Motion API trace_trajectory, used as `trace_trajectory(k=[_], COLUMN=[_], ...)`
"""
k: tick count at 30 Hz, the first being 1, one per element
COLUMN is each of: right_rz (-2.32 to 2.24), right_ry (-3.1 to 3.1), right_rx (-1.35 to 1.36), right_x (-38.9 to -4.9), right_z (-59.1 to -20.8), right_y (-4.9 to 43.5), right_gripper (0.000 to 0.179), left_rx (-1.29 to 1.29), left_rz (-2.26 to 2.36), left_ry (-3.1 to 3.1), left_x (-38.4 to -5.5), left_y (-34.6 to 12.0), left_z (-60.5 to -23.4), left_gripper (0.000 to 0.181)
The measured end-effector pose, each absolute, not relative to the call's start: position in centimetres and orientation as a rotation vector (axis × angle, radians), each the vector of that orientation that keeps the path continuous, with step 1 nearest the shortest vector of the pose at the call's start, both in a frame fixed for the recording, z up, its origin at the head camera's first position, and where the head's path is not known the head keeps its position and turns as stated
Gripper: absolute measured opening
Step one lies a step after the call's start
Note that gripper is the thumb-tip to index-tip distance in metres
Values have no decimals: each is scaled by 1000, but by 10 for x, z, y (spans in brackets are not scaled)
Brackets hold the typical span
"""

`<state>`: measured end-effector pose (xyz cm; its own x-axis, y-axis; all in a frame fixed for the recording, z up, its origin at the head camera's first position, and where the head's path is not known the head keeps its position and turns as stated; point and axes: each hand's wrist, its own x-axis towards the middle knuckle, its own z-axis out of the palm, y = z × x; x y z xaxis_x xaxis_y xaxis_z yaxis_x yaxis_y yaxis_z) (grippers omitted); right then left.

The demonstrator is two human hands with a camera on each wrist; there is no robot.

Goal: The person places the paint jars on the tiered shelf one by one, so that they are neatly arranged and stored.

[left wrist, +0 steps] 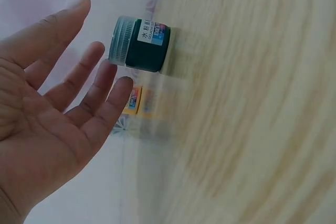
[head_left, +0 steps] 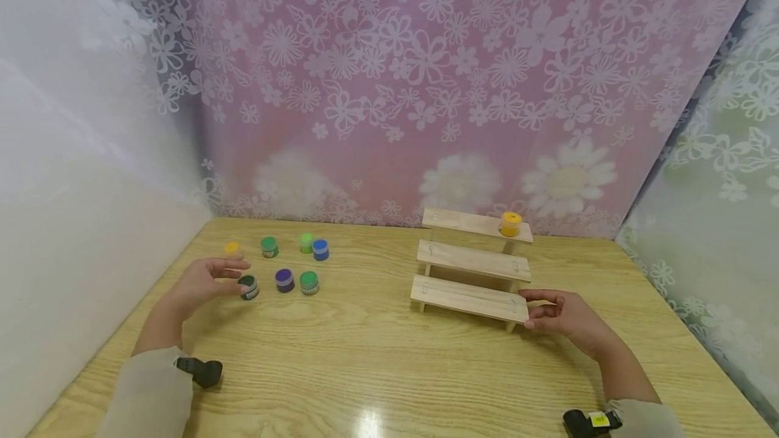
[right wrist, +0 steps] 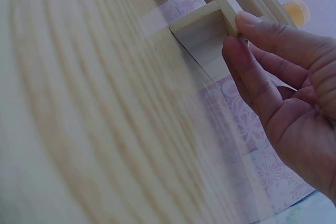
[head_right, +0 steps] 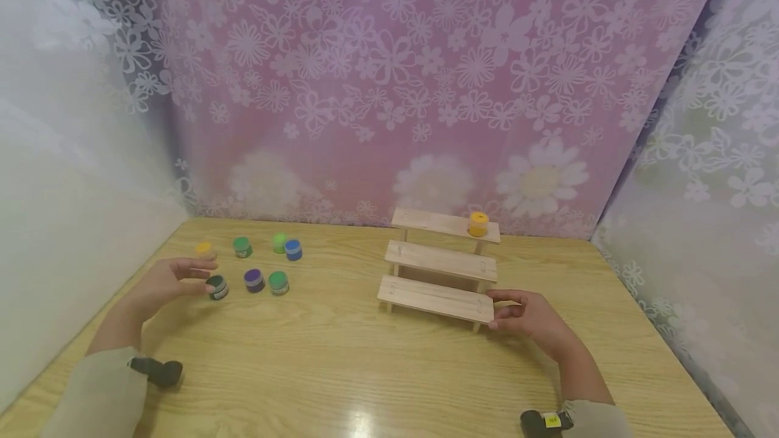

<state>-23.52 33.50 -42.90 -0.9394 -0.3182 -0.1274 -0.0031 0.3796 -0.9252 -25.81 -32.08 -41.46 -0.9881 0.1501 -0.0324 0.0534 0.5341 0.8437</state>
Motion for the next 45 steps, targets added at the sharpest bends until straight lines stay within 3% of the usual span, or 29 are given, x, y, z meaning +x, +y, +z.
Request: trace_trajectory(k=[14,24,45], right_rz=[-1599,-1618,-1632], right_ry=[2342,2318,2298], right_rx=[-285,-282,-301], right_x=[-236,-236,-235], right_z=[-430,-427,-427], right_y=[336,335,334], right_gripper=[64,65,66], left_rx=[185,106,233], left_rz=[1326,1420,1640], left_ry=[2683,2675,2648], left_x=[-271,-265,-260], left_y=[-320,-311,-270], left_z=[-429,-421,-394], left_gripper=[55,59,55])
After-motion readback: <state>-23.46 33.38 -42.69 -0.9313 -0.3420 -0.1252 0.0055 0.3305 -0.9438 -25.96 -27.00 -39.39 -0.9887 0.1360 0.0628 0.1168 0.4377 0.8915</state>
